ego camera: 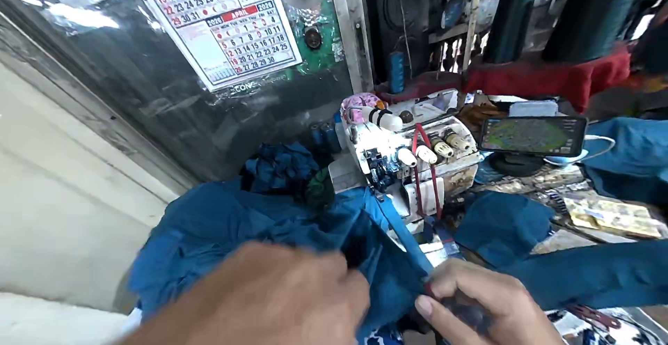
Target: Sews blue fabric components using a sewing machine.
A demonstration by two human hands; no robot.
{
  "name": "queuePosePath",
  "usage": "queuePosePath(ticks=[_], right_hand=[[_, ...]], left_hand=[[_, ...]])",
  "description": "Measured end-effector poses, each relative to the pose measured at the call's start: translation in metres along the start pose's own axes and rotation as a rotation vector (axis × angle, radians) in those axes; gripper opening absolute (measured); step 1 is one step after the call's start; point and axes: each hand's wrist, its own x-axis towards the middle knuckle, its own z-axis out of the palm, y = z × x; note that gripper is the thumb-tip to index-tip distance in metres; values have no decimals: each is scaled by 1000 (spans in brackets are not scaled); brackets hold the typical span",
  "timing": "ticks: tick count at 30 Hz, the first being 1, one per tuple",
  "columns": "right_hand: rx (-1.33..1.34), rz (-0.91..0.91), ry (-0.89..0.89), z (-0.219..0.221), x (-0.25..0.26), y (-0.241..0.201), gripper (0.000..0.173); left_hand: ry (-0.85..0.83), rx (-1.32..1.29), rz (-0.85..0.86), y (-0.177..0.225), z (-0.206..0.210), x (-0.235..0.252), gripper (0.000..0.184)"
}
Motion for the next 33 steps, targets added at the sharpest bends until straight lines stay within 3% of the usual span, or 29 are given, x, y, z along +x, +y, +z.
queuePosePath(ticks=[2, 6, 9, 12, 16, 19, 22, 24, 26, 29, 33], right_hand=[[103, 20, -20, 2, -6, -8, 15], [112, 74, 20, 7, -7, -9, 21], [90, 113, -51, 7, -2, -12, 41], [32, 47, -91, 11, 13, -11, 40], [45, -323, 206, 11, 79, -56, 19], [307, -336, 318, 8, 113, -89, 33], [485, -134, 203, 49, 73, -70, 45], [336, -158, 66, 73, 23, -45, 52], [83, -172, 14, 72, -4, -37, 47], [-137, -64, 15, 55, -6, -40, 55], [-94, -28, -9, 48, 1, -30, 58]], left_hand=[[-96, -86, -86, 13, 18, 0, 31], [176, 135, -159, -15, 53, -5, 23], [166, 73, -133, -15, 54, -11, 27], [234, 91, -118, -15, 65, -12, 25], [394, 129, -130, 9, 65, -7, 29], [347, 131, -254, 27, 68, -2, 26], [265, 16, -239, 36, 67, -12, 33], [270, -141, -125, 35, 69, -17, 30], [293, -183, -82, 33, 71, -11, 25], [338, -33, -67, 22, 76, 6, 23], [392, -97, 52, 5, 82, 17, 23]])
